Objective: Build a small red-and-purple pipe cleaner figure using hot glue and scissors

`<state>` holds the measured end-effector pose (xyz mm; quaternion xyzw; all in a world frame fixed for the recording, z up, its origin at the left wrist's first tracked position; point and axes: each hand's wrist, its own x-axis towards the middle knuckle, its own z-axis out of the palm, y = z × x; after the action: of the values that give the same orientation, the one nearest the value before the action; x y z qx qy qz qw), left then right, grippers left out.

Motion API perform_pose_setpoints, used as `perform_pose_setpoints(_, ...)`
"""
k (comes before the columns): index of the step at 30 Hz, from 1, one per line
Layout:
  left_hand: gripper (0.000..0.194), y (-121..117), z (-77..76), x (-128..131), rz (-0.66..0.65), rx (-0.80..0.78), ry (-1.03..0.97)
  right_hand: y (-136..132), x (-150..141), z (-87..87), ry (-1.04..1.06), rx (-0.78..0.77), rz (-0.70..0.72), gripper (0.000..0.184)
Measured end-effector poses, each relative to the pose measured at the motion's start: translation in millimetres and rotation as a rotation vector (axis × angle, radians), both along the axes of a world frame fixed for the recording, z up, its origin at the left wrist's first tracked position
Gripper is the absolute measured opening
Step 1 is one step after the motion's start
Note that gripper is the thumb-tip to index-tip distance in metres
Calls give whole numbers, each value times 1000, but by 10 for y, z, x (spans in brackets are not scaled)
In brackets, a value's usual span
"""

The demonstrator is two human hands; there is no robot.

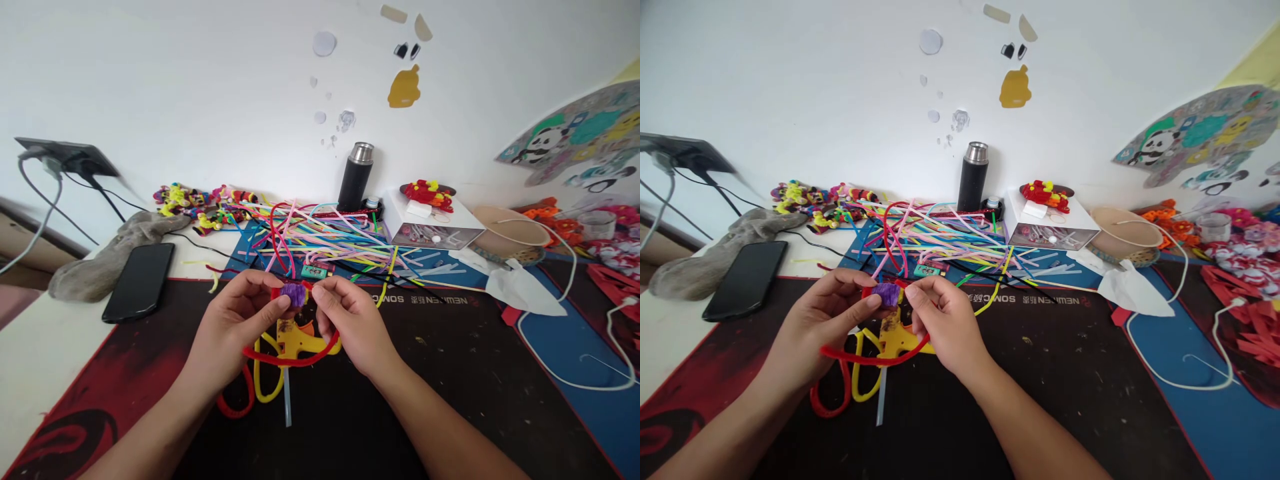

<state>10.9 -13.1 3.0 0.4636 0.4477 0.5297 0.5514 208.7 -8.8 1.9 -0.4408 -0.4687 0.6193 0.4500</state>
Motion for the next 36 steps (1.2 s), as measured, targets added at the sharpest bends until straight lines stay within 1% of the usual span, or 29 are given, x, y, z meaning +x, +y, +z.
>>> perform_pose_setpoints(7,30,-2,-12,-21,-22,8,26,6,-10,-13,29,-13,9,44)
perform_pose_setpoints(12,34,14,23,2,-23,11,12,7,-31,-23,78,-27,11,44)
perform_pose_setpoints(16,35,26,35,21,-7,16,14,3,-26,-1,65,-25,6,42)
perform_pose_setpoints(21,32,30,-7,13,12,28,10,-22,-27,-5,28,-63,-10,39)
perform_pose_setpoints(24,33,20,-17,7,4,27,19,-40,-42,-20,-38,-3,-4,45)
perform_pose_setpoints(29,34,9,-2,4,-20,22,28,-53,-52,-4,-118,106,-2,31)
perform_pose_setpoints(33,35,17,-13,1,-18,13,27,-44,-37,7,-172,193,-4,26)
perform_pose_setpoints(36,37,21,-29,-6,-19,0,16,-35,-25,2,-187,221,0,24)
